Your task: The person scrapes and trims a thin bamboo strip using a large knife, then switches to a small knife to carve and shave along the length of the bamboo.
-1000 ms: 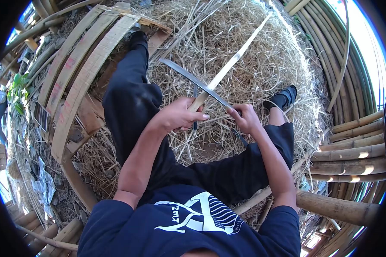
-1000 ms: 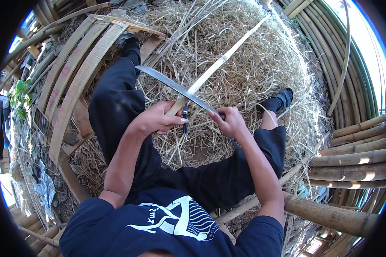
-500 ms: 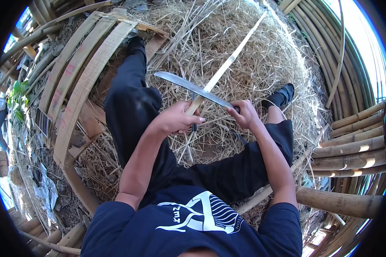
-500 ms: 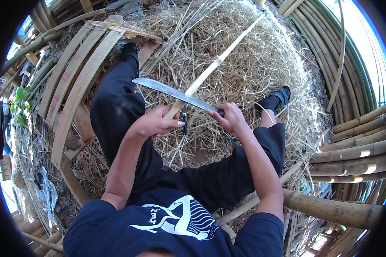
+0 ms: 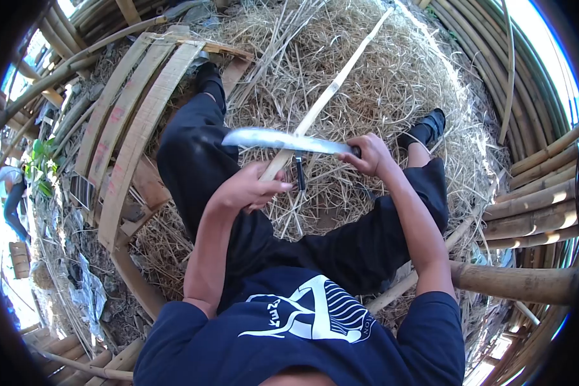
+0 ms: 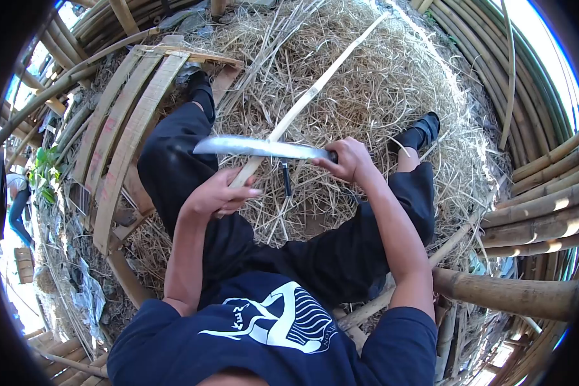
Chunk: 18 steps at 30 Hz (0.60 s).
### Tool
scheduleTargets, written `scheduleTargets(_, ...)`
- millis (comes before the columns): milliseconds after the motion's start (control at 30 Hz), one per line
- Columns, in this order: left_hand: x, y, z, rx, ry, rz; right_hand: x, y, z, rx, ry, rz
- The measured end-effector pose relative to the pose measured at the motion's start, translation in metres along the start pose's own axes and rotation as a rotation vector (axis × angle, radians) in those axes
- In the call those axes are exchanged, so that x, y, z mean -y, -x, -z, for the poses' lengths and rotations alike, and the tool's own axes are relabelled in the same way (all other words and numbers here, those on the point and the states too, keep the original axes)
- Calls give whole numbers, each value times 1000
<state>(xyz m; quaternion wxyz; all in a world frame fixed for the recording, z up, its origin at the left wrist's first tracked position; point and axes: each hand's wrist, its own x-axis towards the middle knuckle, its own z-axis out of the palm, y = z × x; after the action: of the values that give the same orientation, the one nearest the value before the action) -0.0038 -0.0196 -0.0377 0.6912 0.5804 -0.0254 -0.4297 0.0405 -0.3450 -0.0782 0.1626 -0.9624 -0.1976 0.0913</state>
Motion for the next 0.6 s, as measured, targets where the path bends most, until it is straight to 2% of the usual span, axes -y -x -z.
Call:
scheduleTargets(67, 5, 28, 3, 21, 13, 19, -22, 5, 2, -205, -331, -322)
scheduleTargets(133, 3, 52, 3, 78, 238, 71, -24, 6, 19, -215, -138, -225)
scheduleTargets(200, 11, 49, -14, -4, 61, 15, -2, 8, 22, -120, -176, -183)
scheduleTargets(267, 24, 31, -15, -19, 68, 21, 27, 13, 12, -49, -160, -277)
scheduleTargets(333, 30, 26, -17, -34, 110, 39, 48, 22, 3, -22, -173, -280)
scheduleTargets(467, 58, 20, -26, -82, 67, 33, 82, 47, -24, -15, -256, -381)
scheduleTargets(533, 72, 12, -25, -94, 72, 38, 89, 54, -31, -30, -324, -363)
scheduleTargets(600, 82, 5, -24, -82, 42, 3, 91, 56, -30, -76, -226, -310)
